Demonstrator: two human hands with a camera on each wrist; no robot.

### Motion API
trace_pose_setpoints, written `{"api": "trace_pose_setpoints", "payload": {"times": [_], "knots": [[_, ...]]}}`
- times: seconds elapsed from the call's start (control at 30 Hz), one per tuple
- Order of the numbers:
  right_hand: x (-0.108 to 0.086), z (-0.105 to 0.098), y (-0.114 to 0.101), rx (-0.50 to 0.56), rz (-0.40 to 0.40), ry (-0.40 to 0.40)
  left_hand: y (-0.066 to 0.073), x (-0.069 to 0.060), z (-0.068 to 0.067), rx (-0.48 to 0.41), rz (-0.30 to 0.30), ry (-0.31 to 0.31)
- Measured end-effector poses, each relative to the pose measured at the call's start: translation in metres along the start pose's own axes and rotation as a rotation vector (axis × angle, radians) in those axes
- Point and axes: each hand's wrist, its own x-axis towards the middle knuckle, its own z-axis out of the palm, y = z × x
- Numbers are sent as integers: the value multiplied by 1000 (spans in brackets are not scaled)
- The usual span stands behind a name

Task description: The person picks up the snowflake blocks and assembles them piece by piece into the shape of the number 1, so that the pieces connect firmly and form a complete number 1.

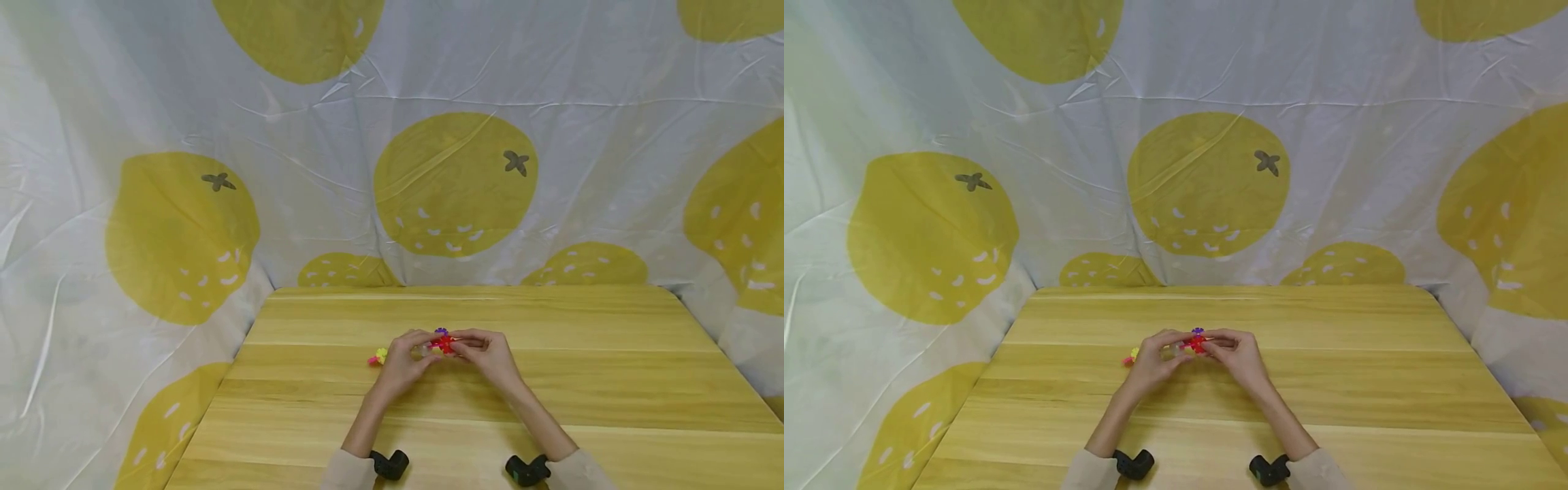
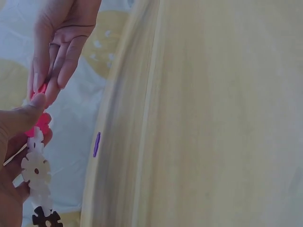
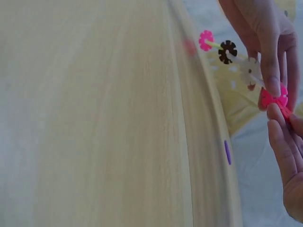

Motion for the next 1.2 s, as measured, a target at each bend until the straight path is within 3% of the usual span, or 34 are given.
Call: {"api": "trace_pose_setpoints", "payload": {"times": [0.2, 0.3, 0.47, 0.77, 1.2], "knots": [[2, 8, 0, 97, 39, 6, -4, 3, 3, -16, -19, 19], [3, 8, 0, 107, 50, -2, -6, 3, 3, -23, -36, 24], [5, 4, 1, 86, 76, -15, -10, 4, 1, -13, -6, 39], [20, -6, 9, -181, 80, 73, -12, 4, -6, 12, -46, -5], [45, 0, 17, -346, 108, 81, -8, 3, -8, 17, -82, -18]]}}
